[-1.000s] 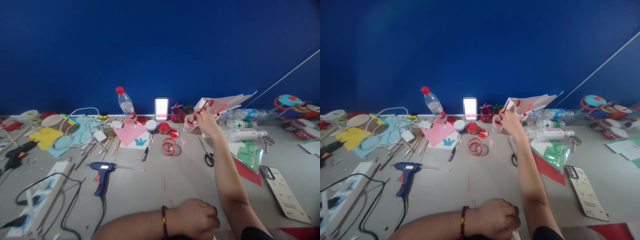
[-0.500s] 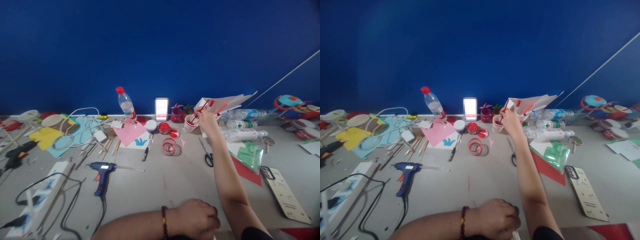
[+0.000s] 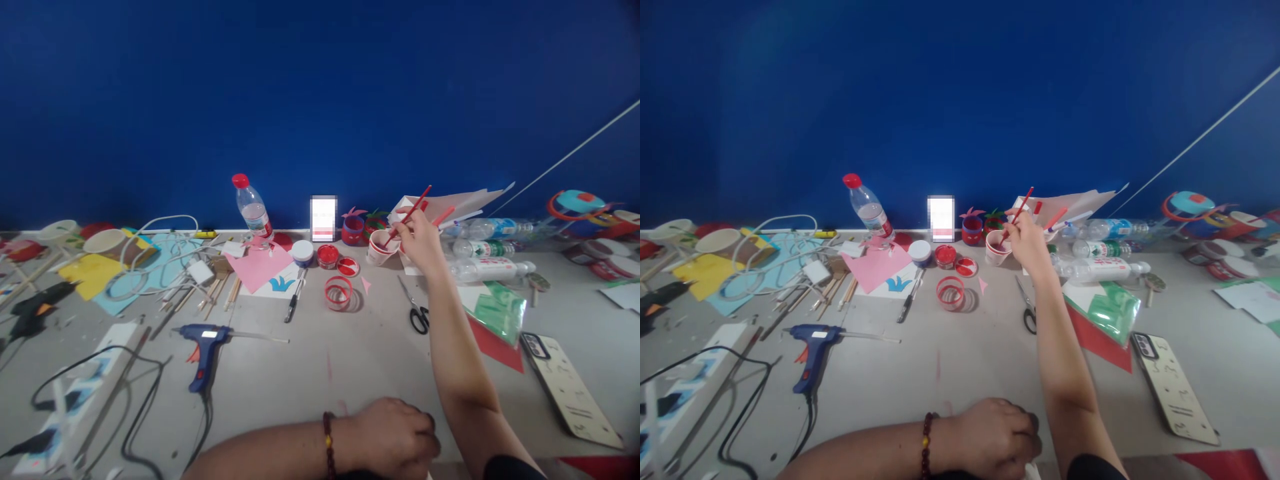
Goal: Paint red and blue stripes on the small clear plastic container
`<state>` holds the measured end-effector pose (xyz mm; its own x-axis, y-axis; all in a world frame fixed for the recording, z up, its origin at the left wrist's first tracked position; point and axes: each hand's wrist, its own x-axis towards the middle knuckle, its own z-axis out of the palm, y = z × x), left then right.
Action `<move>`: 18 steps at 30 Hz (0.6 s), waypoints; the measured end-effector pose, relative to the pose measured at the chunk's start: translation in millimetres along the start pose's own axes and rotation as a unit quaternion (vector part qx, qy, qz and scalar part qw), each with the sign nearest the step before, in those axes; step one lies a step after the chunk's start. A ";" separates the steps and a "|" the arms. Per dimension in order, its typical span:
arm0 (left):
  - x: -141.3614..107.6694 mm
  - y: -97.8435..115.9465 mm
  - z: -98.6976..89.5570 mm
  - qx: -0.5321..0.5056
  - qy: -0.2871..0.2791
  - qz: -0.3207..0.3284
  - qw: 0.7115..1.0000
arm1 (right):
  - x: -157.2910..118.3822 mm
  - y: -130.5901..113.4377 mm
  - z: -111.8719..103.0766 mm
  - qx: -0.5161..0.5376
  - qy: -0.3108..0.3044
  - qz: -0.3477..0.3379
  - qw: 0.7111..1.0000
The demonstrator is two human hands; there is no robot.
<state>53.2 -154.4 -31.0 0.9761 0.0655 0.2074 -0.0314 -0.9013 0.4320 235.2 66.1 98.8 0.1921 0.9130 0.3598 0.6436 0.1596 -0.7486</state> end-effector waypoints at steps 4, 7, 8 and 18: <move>0.3 -0.2 -0.4 -0.008 -0.004 -0.003 1.000 | 0.9 3.3 0.9 -0.025 0.007 -0.007 1.000; 0.5 -0.1 1.4 -0.004 -0.010 -0.004 1.000 | 2.5 6.2 2.8 -0.054 0.028 -0.020 0.998; 0.6 -0.1 2.1 -0.001 -0.010 -0.005 1.000 | 2.8 7.0 3.3 -0.064 0.039 -0.031 0.997; 1.0 0.8 -4.1 -0.013 -0.010 -0.004 1.000 | 3.0 2.9 3.5 -0.100 0.014 -0.002 0.995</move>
<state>53.2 -153.2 -26.9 0.9805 0.0641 0.1855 -0.0283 -0.8890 0.4571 235.1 70.6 95.8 0.2078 0.9017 0.3790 0.7780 0.0825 -0.6228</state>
